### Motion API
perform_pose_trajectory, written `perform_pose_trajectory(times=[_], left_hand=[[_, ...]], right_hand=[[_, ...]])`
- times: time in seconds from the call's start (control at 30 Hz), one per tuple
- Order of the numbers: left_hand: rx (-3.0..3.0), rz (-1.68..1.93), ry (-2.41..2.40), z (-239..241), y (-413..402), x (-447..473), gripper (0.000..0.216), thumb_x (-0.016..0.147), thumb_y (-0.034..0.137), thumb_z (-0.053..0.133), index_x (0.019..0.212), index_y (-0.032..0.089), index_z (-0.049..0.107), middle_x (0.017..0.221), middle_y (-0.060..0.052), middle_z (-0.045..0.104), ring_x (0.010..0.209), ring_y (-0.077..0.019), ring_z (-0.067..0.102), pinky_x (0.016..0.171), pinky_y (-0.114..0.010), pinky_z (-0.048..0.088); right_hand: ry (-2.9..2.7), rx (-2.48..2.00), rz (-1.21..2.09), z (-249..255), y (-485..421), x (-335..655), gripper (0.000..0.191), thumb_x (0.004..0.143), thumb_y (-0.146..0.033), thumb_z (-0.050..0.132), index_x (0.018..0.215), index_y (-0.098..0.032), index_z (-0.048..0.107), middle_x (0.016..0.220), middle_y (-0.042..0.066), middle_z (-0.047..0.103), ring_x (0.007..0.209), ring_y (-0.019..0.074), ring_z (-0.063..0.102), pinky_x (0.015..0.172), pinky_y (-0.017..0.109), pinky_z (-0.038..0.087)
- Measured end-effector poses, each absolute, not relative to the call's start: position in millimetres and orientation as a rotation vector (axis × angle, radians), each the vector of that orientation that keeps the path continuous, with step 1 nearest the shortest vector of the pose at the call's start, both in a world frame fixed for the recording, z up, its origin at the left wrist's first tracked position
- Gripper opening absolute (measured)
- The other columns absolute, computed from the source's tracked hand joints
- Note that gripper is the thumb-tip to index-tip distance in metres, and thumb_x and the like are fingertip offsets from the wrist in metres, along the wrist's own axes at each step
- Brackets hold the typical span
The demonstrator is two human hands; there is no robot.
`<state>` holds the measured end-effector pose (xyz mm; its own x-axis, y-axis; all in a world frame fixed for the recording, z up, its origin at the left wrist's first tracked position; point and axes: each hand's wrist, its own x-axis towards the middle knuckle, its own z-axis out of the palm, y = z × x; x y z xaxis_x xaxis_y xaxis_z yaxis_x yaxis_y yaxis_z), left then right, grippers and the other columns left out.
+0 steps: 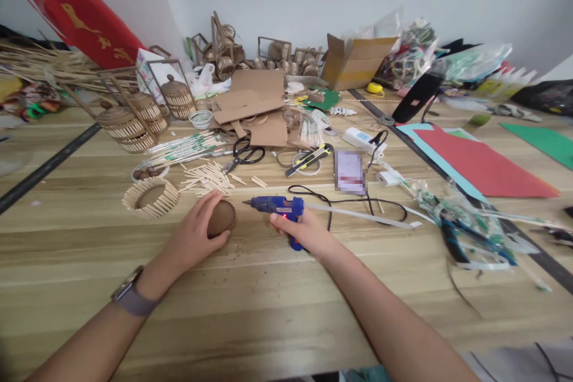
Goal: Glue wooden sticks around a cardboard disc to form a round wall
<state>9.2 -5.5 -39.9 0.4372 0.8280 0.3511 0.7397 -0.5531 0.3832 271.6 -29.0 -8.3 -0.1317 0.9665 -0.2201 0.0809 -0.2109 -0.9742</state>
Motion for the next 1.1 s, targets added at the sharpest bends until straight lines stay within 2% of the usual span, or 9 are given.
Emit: perform_pose_trajectory(times=[0.1,0.2,0.3,0.37,0.43,0.63,0.8,1.1], left_hand=[[2.467,0.765,1.341,-39.3,-3.3,6.5,0.073,0.082,0.024,0.064,0.146,0.02,0.029,0.149,-0.017,0.042,0.139,-0.032,0.042,0.115,-0.055,0.037],[2.432,0.759,1.326,-39.0,-2.2,4.8,0.075,0.081,0.024,0.066,0.146,0.021,0.03,0.147,-0.016,0.046,0.138,-0.0313,0.044,0.114,-0.055,0.038],[2.388,0.735,1.352,-39.3,-2.3,4.1,0.076,0.08,0.024,0.067,0.146,0.02,0.031,0.145,-0.016,0.05,0.135,-0.0313,0.047,0.112,-0.055,0.04],[2.368,0.727,1.379,-39.6,-2.7,4.0,0.076,0.08,0.025,0.068,0.146,0.02,0.032,0.144,-0.016,0.051,0.134,-0.0317,0.048,0.111,-0.055,0.04],[2.365,0.737,1.395,-39.9,-3.1,4.2,0.076,0.079,0.026,0.07,0.145,0.02,0.033,0.144,-0.016,0.051,0.133,-0.0322,0.05,0.111,-0.055,0.041],[2.418,0.788,1.356,-40.2,-3.0,4.5,0.075,0.079,0.026,0.069,0.144,0.021,0.033,0.142,-0.015,0.054,0.131,-0.0317,0.052,0.109,-0.054,0.043],[2.407,0.796,1.352,-39.7,-2.8,4.8,0.074,0.078,0.026,0.07,0.144,0.022,0.035,0.141,-0.014,0.054,0.131,-0.0317,0.052,0.109,-0.054,0.044],[2.39,0.793,1.328,-39.0,-3.4,5.1,0.074,0.079,0.026,0.07,0.145,0.022,0.035,0.142,-0.014,0.053,0.132,-0.0312,0.051,0.109,-0.054,0.043]], right_hand=[[-1.462,-1.363,1.381,-2.5,-29.7,274.5,0.04,0.071,-0.06,0.076,0.083,-0.021,0.076,0.07,0.003,0.068,0.062,0.0166,0.056,0.057,0.03,0.046],[-1.599,-1.342,1.336,3.2,-30.8,274.5,0.041,0.074,-0.053,0.074,0.103,-0.026,0.077,0.085,0.003,0.075,0.076,0.0227,0.065,0.069,0.036,0.053],[-1.645,-1.344,1.307,3.4,-32.0,272.3,0.04,0.074,-0.049,0.074,0.107,-0.027,0.077,0.103,0.003,0.077,0.095,0.0278,0.067,0.086,0.043,0.054],[-1.675,-1.329,1.311,1.0,-33.2,270.5,0.038,0.075,-0.047,0.074,0.107,-0.026,0.077,0.108,0.004,0.076,0.1,0.0289,0.067,0.09,0.045,0.053],[-1.709,-1.318,1.31,-1.9,-34.9,268.8,0.037,0.075,-0.046,0.073,0.105,-0.025,0.076,0.106,0.004,0.077,0.097,0.0284,0.069,0.087,0.044,0.054],[-1.807,-1.454,1.181,-9.0,-39.5,265.2,0.034,0.073,-0.051,0.074,0.09,-0.022,0.076,0.083,0.005,0.077,0.074,0.0247,0.068,0.066,0.035,0.053],[-1.841,-1.461,1.119,-12.6,-40.5,262.0,0.035,0.073,-0.052,0.073,0.091,-0.021,0.075,0.083,0.005,0.075,0.075,0.0242,0.067,0.066,0.033,0.051],[-1.897,-1.445,1.058,-10.9,-41.3,259.5,0.03,0.075,-0.052,0.072,0.08,-0.023,0.073,0.073,0.003,0.071,0.067,0.0215,0.063,0.061,0.031,0.048]])
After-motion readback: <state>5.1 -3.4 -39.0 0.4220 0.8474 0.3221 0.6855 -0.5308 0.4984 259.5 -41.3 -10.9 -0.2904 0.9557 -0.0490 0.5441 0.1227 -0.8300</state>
